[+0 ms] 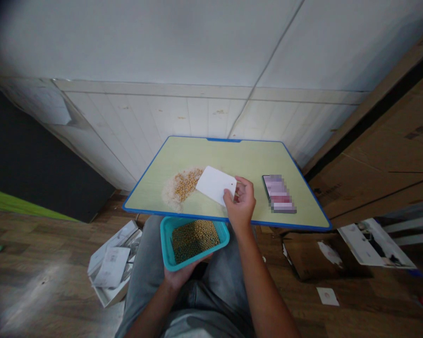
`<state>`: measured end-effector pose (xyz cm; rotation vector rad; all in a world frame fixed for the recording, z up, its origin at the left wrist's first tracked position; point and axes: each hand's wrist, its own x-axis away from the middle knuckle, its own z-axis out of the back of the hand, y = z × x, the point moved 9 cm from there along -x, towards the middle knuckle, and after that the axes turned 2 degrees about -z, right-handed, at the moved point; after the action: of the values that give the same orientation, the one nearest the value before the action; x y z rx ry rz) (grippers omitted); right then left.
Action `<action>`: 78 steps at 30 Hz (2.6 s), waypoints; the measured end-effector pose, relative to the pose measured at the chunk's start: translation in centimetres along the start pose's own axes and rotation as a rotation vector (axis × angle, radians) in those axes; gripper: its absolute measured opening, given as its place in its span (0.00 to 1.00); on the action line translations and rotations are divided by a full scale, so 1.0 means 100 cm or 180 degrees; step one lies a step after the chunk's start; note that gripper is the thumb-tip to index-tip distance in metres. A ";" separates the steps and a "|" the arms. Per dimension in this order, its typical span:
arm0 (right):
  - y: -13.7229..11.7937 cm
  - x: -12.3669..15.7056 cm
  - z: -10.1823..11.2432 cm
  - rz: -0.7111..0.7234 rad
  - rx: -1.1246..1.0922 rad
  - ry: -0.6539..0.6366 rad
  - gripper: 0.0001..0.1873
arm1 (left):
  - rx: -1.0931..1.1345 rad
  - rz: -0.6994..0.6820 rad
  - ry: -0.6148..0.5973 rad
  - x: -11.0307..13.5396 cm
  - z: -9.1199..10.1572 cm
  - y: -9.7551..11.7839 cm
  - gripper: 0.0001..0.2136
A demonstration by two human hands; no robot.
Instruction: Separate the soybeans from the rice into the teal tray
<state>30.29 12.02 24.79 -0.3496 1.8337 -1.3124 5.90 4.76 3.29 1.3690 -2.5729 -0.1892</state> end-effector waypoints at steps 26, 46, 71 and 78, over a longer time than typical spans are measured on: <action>-0.002 0.003 0.008 0.0005 0.0632 0.0332 0.21 | -0.0272 -0.0037 0.0754 0.001 -0.001 0.005 0.26; -0.002 0.003 0.012 0.0010 0.0713 0.0474 0.21 | -0.0128 -0.0038 0.0818 -0.001 0.020 0.001 0.24; 0.003 -0.094 -0.038 0.0418 0.0316 -0.0390 0.27 | 0.0197 -0.0001 0.0194 -0.003 0.013 0.001 0.30; -0.005 -0.080 -0.019 0.1035 0.0555 -0.0252 0.21 | 0.0347 0.0040 0.0020 -0.003 0.013 -0.001 0.31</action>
<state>33.72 18.17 29.15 -0.0076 1.6163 -1.2007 5.82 4.93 1.97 1.3870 -2.6209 -0.0430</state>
